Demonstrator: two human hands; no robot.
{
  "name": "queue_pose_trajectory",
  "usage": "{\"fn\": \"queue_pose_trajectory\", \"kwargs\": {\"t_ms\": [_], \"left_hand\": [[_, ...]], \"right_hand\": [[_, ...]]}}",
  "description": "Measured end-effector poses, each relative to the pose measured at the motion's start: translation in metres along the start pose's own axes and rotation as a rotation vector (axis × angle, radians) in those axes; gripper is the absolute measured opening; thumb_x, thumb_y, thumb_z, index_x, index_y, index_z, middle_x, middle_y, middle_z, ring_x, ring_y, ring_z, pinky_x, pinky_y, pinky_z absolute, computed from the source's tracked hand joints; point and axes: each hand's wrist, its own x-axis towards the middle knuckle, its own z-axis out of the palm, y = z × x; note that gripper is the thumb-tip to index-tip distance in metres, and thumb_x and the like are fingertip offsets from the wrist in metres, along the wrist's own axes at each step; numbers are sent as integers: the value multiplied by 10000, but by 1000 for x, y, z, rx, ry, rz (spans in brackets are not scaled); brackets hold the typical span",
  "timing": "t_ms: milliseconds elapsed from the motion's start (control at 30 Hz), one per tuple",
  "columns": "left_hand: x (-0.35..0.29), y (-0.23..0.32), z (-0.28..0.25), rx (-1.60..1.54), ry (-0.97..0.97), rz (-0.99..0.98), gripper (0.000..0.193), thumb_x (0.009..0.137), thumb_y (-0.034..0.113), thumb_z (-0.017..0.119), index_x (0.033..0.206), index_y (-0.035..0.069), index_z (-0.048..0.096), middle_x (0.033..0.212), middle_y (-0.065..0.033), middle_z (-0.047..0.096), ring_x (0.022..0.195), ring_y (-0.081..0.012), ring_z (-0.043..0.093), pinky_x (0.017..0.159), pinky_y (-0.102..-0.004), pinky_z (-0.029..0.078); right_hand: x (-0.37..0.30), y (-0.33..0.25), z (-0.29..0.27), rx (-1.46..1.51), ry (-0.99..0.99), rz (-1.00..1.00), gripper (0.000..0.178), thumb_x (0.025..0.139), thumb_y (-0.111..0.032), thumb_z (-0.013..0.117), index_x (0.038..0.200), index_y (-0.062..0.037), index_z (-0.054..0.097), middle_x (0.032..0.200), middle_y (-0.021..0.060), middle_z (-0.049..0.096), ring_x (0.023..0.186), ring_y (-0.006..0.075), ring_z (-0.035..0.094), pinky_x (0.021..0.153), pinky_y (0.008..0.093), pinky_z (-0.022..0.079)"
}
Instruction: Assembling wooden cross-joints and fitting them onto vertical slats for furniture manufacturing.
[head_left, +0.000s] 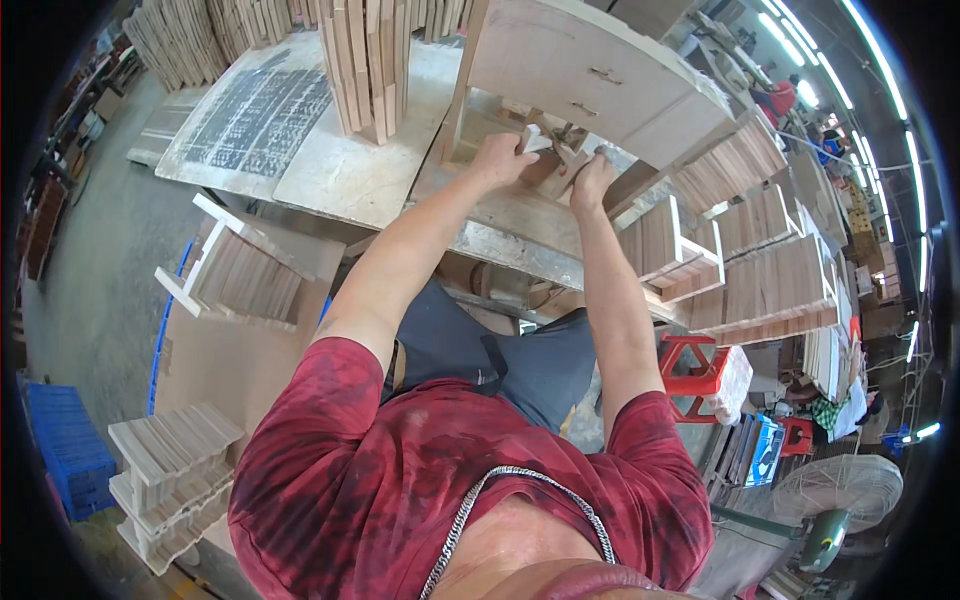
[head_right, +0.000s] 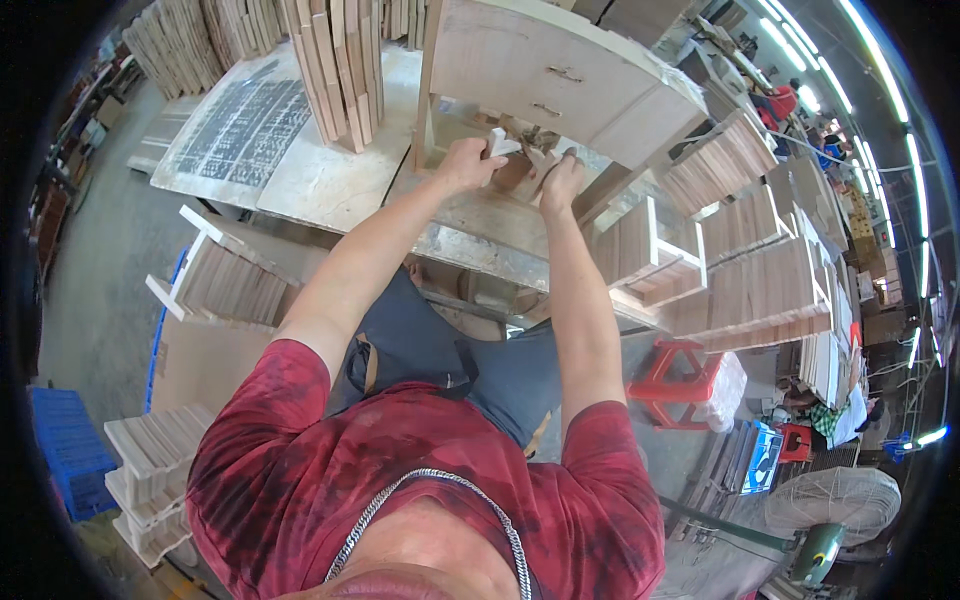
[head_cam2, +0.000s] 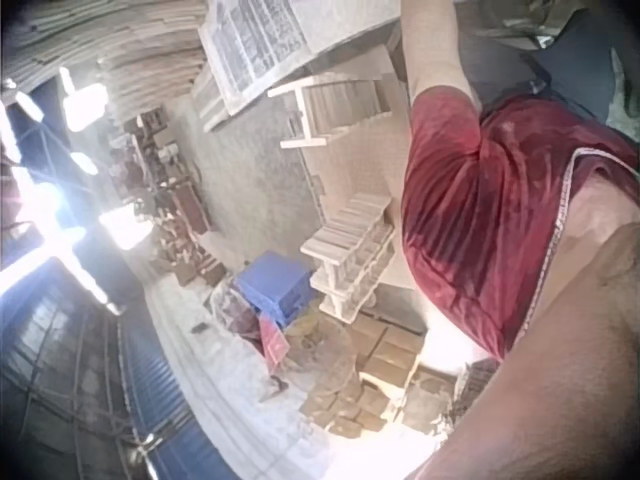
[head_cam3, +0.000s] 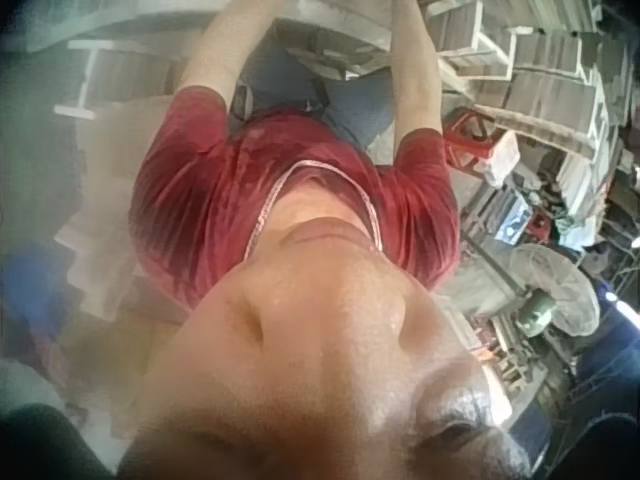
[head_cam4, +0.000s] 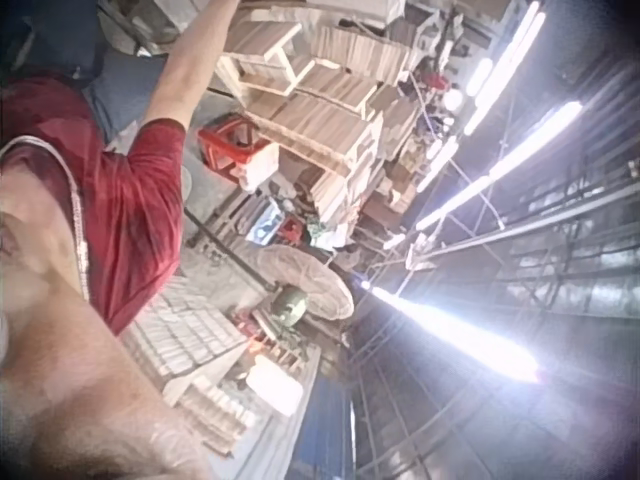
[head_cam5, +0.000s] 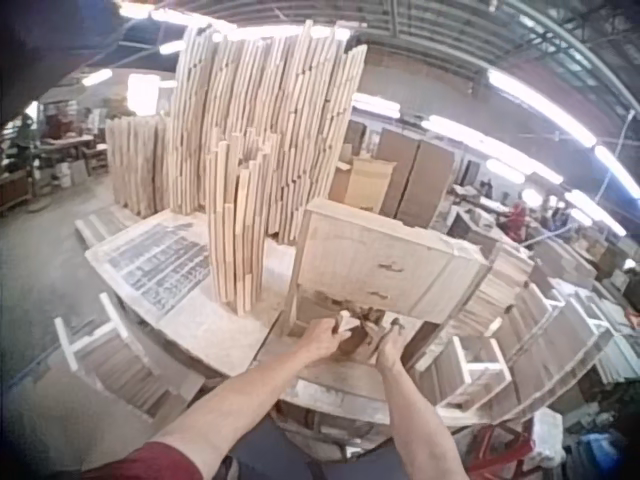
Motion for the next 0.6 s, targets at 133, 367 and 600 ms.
{"fn": "queue_pose_trajectory", "kwargs": {"t_ms": [133, 367, 600], "left_hand": [[1, 4, 2, -1, -7, -1, 459, 830, 404, 784, 904, -44, 718, 842, -240, 702, 825, -362, 698, 756, -432, 532], [-9, -8, -33, -18, -204, 30, 417, 871, 385, 761, 986, -16, 744, 875, -149, 741, 775, -251, 711, 719, -393, 560], [-89, -4, -123, -988, -521, -526, 311, 972, 306, 683, 989, -4, 663, 867, -88, 702, 769, -229, 725, 681, -370, 618]], "right_hand": [[-13, -2, -21, -217, -37, -41, 348, 1088, -234, 354, 1137, 73, 509, 896, 167, 651, 662, 255, 678, 603, 379, 572], [-33, -5, -65, -550, -385, -341, 226, 915, 34, 552, 1139, 22, 578, 1051, 219, 687, 932, 327, 701, 808, 397, 559], [-101, -85, -58, -1263, -912, -1199, 661, 700, 89, 620, 1326, -124, 610, 1389, 84, 565, 1211, 348, 543, 1006, 456, 478]]}}
